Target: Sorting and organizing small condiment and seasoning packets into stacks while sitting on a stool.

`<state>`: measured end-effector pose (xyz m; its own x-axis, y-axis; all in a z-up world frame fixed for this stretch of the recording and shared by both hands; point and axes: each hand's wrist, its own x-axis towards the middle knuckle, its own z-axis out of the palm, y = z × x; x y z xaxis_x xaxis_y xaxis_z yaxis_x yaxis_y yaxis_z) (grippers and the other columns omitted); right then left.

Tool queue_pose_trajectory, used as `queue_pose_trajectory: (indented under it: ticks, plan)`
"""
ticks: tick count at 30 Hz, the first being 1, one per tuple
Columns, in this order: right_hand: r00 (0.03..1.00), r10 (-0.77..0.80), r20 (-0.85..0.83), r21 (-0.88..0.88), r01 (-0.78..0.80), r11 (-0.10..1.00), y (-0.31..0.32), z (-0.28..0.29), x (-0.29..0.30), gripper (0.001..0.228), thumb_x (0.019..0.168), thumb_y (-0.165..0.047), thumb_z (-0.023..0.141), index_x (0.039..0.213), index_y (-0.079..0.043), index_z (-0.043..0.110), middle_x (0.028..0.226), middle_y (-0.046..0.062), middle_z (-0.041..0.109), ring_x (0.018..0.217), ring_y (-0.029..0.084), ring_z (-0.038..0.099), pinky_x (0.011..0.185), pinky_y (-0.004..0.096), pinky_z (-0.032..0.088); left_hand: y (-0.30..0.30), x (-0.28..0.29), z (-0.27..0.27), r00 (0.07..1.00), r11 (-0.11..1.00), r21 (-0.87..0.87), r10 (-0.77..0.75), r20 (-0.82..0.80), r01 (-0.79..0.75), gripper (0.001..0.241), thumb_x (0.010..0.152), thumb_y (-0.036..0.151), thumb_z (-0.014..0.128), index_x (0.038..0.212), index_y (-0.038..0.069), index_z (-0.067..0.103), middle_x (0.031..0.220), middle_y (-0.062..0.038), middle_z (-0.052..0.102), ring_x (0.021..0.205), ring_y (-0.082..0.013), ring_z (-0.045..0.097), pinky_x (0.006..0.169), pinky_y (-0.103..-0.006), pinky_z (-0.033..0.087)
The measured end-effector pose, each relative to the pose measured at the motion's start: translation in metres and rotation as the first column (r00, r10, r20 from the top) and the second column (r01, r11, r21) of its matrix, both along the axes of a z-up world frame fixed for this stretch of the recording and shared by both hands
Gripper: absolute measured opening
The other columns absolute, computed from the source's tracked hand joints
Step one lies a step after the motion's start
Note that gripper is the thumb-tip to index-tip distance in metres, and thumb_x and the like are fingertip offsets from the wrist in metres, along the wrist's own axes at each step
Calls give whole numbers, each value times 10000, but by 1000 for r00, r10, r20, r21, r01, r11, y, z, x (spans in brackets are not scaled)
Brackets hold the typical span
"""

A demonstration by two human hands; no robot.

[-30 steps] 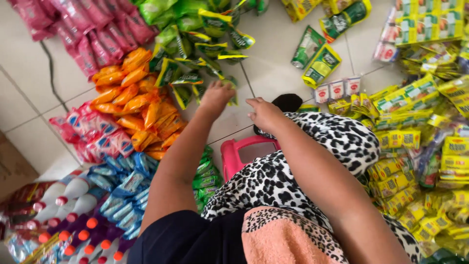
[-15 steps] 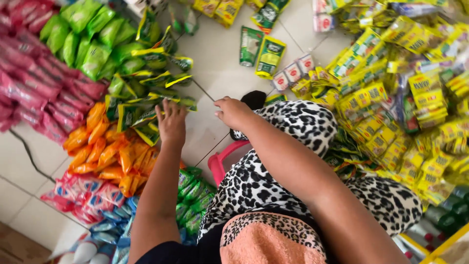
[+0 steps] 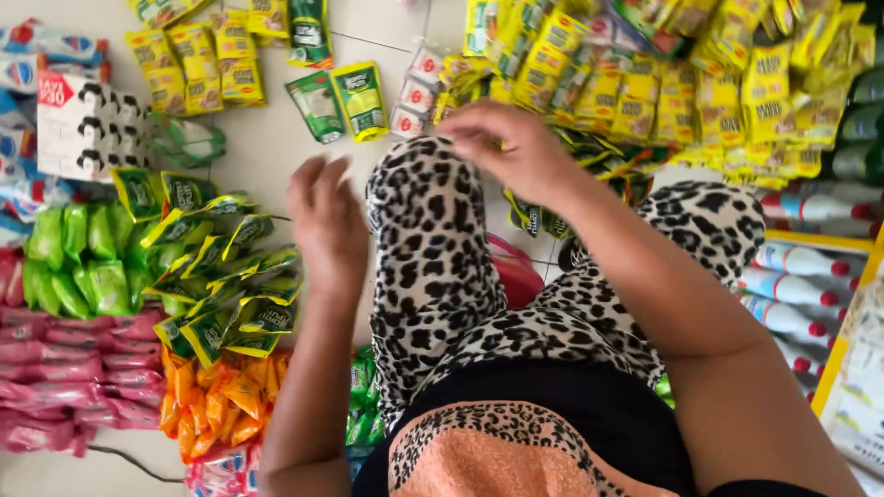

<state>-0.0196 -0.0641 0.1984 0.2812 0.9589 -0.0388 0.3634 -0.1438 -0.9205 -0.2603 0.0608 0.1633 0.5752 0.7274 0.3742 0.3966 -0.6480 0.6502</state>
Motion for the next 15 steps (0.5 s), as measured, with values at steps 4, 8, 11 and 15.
queue_pose_trajectory:
  ticks: [4, 8, 11, 15]
  plan:
    - [962, -256, -100, 20, 259, 966, -72, -46, 57, 235, 1007, -53, 707, 1241, -63, 692, 1157, 39, 725, 1007, 104, 674, 918, 274, 569, -44, 109, 44, 962, 965, -46, -253, 100, 259, 319, 962, -48, 629, 1262, 60, 638, 1288, -165, 591, 1197, -375, 600, 1048, -444, 517]
    - [783, -608, -133, -126, 595, 794, -137, -165, 83, 108, 992, -103, 754, 1078, -40, 738, 991, 44, 747, 868, 93, 640, 796, 271, 539, -110, 200, -32, 855, 840, -164, -502, 127, 517, 226, 954, -1, 611, 1164, 67, 661, 1184, -164, 619, 1123, -391, 610, 975, -466, 519]
    - [905, -105, 413, -506, 323, 800, -157, -253, 79, 123, 876, -154, 762, 983, -97, 778, 1004, 85, 757, 920, 199, 674, 819, 355, 562, -150, 236, -129, 854, 813, -267, -512, 96, 518, 182, 936, 30, 610, 1100, 75, 674, 1157, -190, 638, 1082, -419, 622, 939, -487, 529]
    - [967, -20, 254, -747, 210, 631, -181, -285, 25, 494, 875, -338, 741, 1306, -119, 637, 1211, 208, 690, 1123, 410, 652, 956, 505, 527, -162, 214, -193, 793, 690, -535, -606, -60, 487, 315, 829, 30, 641, 1141, 57, 680, 1139, -243, 631, 1031, -461, 621, 882, -518, 522]
